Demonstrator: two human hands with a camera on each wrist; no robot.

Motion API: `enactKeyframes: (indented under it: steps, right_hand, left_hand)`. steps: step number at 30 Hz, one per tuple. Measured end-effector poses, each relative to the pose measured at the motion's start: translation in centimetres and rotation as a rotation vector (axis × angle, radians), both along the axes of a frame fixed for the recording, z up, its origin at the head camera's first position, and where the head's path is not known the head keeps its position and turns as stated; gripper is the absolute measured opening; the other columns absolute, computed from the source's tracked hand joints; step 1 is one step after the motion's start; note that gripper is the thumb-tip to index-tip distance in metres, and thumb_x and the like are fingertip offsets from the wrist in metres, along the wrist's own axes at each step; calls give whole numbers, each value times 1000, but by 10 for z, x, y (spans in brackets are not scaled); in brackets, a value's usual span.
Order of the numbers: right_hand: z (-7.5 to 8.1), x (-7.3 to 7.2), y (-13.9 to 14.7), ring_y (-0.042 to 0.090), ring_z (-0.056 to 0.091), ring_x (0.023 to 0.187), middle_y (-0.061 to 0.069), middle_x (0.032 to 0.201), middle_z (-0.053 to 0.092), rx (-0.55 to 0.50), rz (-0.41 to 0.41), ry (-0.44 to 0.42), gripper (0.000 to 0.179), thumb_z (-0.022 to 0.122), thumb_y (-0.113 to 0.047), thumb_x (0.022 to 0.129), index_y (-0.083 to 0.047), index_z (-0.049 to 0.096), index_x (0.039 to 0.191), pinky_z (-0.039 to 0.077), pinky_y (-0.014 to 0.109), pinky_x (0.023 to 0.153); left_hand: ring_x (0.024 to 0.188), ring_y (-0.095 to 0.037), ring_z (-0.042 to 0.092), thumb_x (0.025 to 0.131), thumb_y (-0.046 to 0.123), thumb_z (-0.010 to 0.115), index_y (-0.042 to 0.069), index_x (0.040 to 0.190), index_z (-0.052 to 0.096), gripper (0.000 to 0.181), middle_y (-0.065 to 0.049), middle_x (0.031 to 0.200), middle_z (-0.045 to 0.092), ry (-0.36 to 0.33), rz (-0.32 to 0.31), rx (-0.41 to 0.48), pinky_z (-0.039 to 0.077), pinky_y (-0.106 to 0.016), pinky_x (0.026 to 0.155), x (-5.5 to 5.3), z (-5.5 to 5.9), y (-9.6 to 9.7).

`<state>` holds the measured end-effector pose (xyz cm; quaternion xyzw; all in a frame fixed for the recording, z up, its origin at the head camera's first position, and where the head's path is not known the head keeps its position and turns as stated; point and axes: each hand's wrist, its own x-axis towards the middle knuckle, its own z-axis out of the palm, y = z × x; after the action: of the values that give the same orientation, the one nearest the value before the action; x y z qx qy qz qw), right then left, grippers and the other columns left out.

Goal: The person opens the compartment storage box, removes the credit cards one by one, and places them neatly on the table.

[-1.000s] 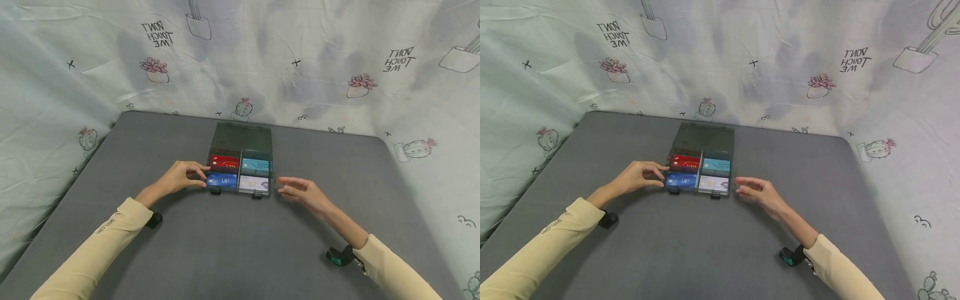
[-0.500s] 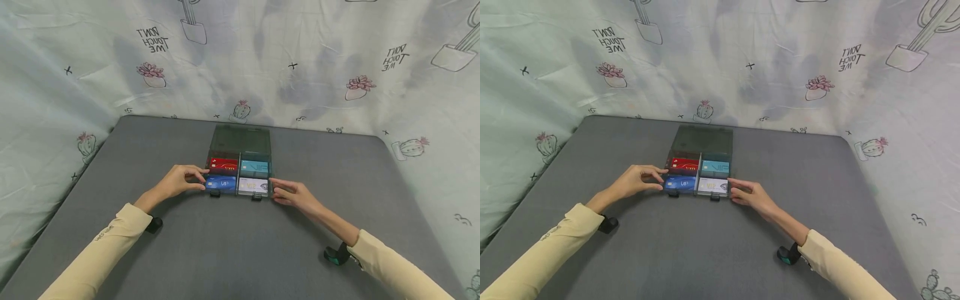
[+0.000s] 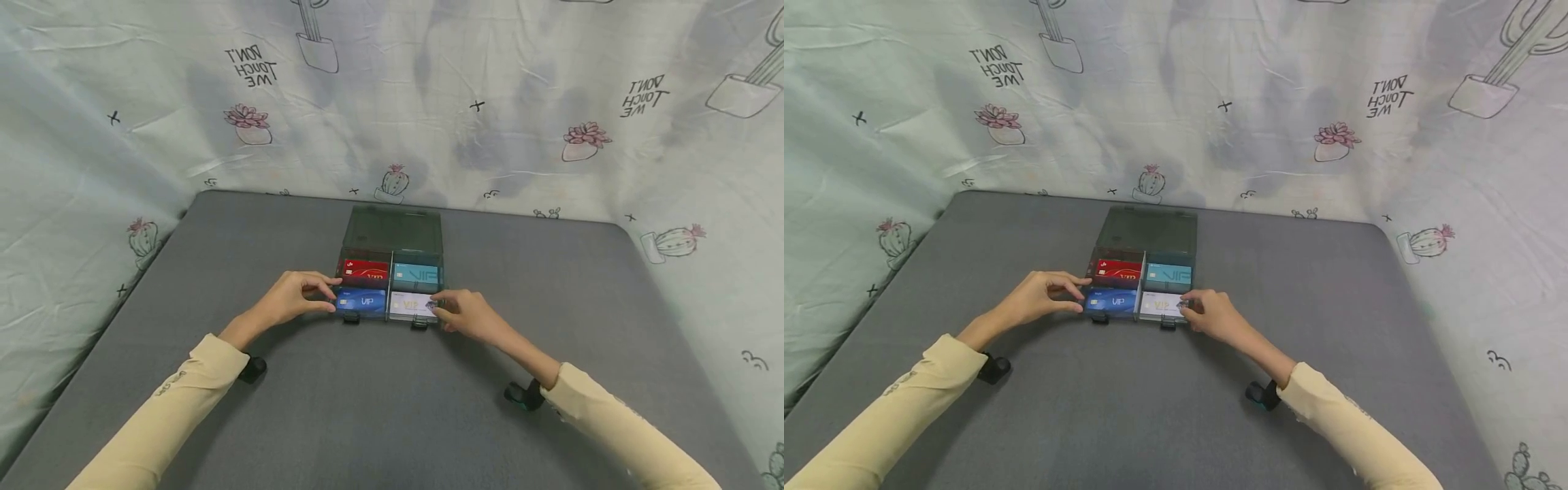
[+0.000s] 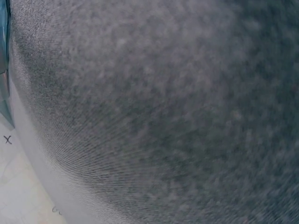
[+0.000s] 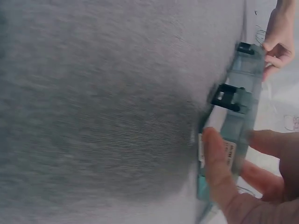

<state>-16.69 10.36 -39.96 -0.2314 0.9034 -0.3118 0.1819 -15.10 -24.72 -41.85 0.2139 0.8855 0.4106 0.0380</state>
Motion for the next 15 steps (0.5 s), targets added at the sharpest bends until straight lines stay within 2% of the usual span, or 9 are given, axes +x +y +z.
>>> enactKeyframes:
  steps: [4,7,9,11,13,15]
  right_hand:
    - [8,-2,-12,17,67,59,10,58,62,142,-7,-52,38,57,-19,98,3,57,129,52,27,51]
    - [17,-4,-22,16,65,56,10,56,60,271,29,-72,39,54,-19,100,8,55,128,52,25,52]
    - [22,-6,-27,15,63,55,7,59,61,348,58,-98,34,52,-19,101,9,58,121,51,25,53]
    - [26,-8,-31,15,61,56,6,62,63,417,95,-127,30,49,-19,102,7,62,107,50,26,57]
    - [29,-10,-34,15,60,56,9,63,65,460,132,-165,31,46,-19,103,4,64,93,50,27,61]
    - [30,-12,-34,15,60,56,11,65,68,486,168,-194,36,44,-19,104,4,64,85,50,27,64]
  left_hand:
    - [110,-30,61,75,11,81,10,87,76,13,-12,119,66,12,1,17,52,-40,90,0,-1,0]
    - [110,-30,61,74,10,81,10,87,76,13,-12,119,66,22,4,20,52,-41,89,1,-2,-1]
    - [111,-30,61,74,10,81,9,87,76,14,-11,120,66,21,5,25,53,-41,89,1,-3,-1]
    - [111,-30,61,74,10,81,9,88,76,14,-12,120,66,27,1,27,53,-41,88,1,-4,-1]
    - [110,-31,61,74,11,81,9,88,76,15,-12,119,66,29,-3,33,53,-41,88,1,-4,0]
    - [110,-31,61,74,11,81,8,88,76,15,-13,119,66,32,-9,38,54,-42,87,2,-5,1]
